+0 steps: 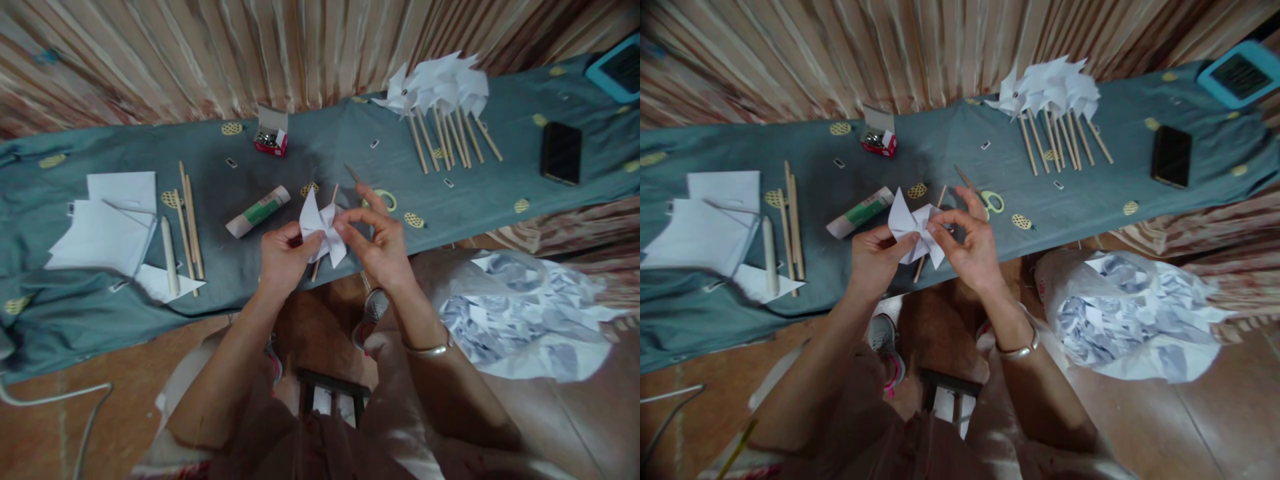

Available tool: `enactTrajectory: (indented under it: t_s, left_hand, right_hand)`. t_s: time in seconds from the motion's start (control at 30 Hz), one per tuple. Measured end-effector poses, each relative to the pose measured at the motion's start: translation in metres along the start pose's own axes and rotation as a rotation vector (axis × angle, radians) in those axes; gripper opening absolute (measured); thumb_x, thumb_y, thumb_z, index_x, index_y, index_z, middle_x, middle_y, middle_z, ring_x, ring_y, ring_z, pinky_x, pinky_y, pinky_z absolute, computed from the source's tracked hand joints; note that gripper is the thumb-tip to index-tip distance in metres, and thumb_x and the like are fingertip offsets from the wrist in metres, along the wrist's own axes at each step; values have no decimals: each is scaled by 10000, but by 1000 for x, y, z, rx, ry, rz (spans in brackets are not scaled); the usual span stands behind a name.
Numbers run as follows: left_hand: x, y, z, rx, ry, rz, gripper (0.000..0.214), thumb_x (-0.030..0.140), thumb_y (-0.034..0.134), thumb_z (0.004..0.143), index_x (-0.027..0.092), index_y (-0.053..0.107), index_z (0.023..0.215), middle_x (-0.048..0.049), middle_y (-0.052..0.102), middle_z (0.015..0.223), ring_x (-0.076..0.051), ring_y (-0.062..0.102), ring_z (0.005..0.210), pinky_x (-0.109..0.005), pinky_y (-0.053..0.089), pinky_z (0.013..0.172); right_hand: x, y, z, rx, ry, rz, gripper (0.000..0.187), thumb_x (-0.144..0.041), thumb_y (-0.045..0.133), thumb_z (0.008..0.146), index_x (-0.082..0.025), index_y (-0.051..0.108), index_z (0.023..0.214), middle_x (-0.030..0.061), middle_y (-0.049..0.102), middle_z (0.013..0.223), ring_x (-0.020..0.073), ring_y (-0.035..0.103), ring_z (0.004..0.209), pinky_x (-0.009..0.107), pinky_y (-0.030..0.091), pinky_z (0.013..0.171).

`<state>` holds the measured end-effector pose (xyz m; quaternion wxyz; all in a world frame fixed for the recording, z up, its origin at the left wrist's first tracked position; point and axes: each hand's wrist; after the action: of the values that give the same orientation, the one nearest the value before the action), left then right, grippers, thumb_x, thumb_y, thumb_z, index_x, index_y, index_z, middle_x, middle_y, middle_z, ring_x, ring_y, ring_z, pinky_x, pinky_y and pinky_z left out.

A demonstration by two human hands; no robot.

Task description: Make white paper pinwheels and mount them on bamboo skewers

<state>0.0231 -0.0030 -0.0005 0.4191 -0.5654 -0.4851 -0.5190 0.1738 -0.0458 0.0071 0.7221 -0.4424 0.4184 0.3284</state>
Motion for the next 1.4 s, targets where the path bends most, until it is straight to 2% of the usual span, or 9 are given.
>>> enactTrajectory:
  t_s: [0.23,0.47,0.7,0.93,1.17,1.4]
  left_hand:
    - [-3,0,-1,-31,18,-7,116,264,754,615,153,723,629,14,668,596,-108,552,537,-212,436,505]
    - [-5,1,0,-44,31,-6,138,287,757,617,155,715,617,14,655,582,-106,544,533,-211,432,495]
    - [-5,2,-1,-43,14,-30,114,270,751,618,162,716,620,13,667,595,-108,557,543,-212,440,500]
    - [-2,2,-2,-40,-36,-71,147,290,782,614,159,732,658,0,703,645,-118,588,567,-223,464,524]
    - [-5,1,-2,-63,-114,-144,195,321,820,597,170,750,698,-4,714,671,-117,596,567,-230,463,534]
    - [-5,0,-1,-97,-158,-176,209,333,824,590,162,738,675,0,696,646,-106,574,540,-226,432,512]
  right_hand:
    - [4,9,1,2,141,197,58,-295,759,735,-245,731,736,26,603,1318,237,512,1299,450,283,1158]
    - [-1,10,2,-9,207,276,100,-307,772,724,-233,720,683,31,644,1256,243,532,1274,460,321,1129]
    - [-1,12,1,-4,281,355,89,-308,773,708,-247,721,670,3,653,1218,227,549,1250,412,362,1099]
    - [0,11,0,-9,216,304,80,-282,783,690,-261,708,672,-8,627,1291,225,512,1300,414,326,1124]
    - [6,10,2,-20,132,242,85,-278,772,689,-264,693,660,-23,636,1275,228,485,1335,426,338,1123]
    - [8,8,5,-50,97,224,130,-308,786,696,-241,675,684,-15,593,1344,264,417,1388,508,278,1152]
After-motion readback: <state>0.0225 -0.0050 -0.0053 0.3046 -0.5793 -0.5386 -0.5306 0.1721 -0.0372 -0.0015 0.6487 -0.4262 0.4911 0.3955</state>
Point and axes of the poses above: each hand's wrist, its own z-axis towards the middle knuckle, its own y-axis out of the palm, x = y × z
